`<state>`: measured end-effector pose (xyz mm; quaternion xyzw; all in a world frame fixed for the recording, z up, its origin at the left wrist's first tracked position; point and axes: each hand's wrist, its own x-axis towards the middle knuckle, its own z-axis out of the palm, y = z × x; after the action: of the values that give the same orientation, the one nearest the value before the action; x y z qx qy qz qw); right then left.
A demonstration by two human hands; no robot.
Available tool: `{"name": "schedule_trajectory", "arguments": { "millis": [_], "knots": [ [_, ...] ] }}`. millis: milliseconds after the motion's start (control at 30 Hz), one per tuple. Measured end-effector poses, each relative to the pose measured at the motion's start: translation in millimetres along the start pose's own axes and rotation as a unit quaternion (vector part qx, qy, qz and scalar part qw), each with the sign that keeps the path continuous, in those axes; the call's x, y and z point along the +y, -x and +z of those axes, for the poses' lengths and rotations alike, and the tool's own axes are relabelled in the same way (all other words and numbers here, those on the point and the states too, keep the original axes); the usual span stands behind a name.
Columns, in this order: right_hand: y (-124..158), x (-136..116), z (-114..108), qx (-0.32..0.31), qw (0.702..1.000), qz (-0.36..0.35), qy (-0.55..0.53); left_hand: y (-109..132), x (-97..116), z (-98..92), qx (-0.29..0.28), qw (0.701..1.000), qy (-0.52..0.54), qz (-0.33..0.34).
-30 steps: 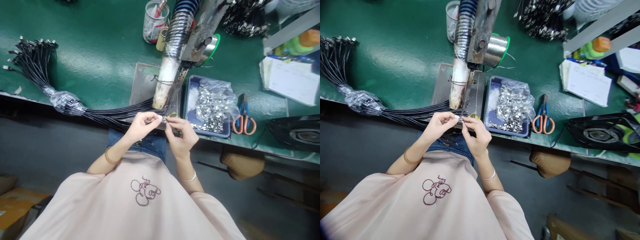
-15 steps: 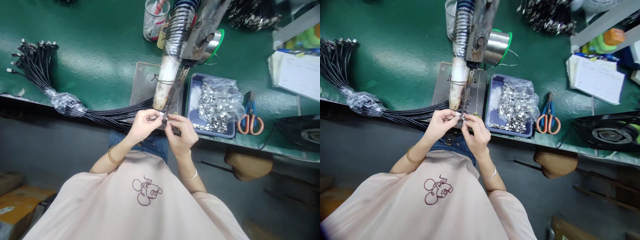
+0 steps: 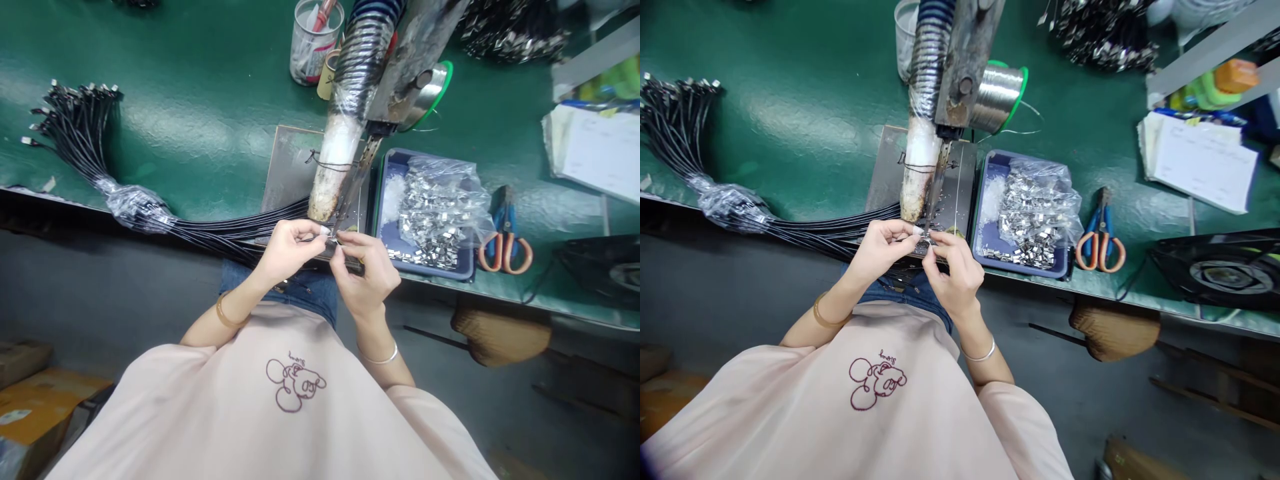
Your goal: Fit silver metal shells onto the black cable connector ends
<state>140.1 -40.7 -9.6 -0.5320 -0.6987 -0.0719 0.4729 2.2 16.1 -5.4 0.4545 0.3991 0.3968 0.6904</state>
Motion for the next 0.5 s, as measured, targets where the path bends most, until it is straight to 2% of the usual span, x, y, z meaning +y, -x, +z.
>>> {"name": "schedule_trajectory", "arguments": {
  "millis": [500],
  "knots": [
    [-1.5,-2.3,-2.5,0.000,1.000,0.014,0.002,4.7,2.9,4.4,0.025,0.999,-0.035,0.030]
  ]
}}
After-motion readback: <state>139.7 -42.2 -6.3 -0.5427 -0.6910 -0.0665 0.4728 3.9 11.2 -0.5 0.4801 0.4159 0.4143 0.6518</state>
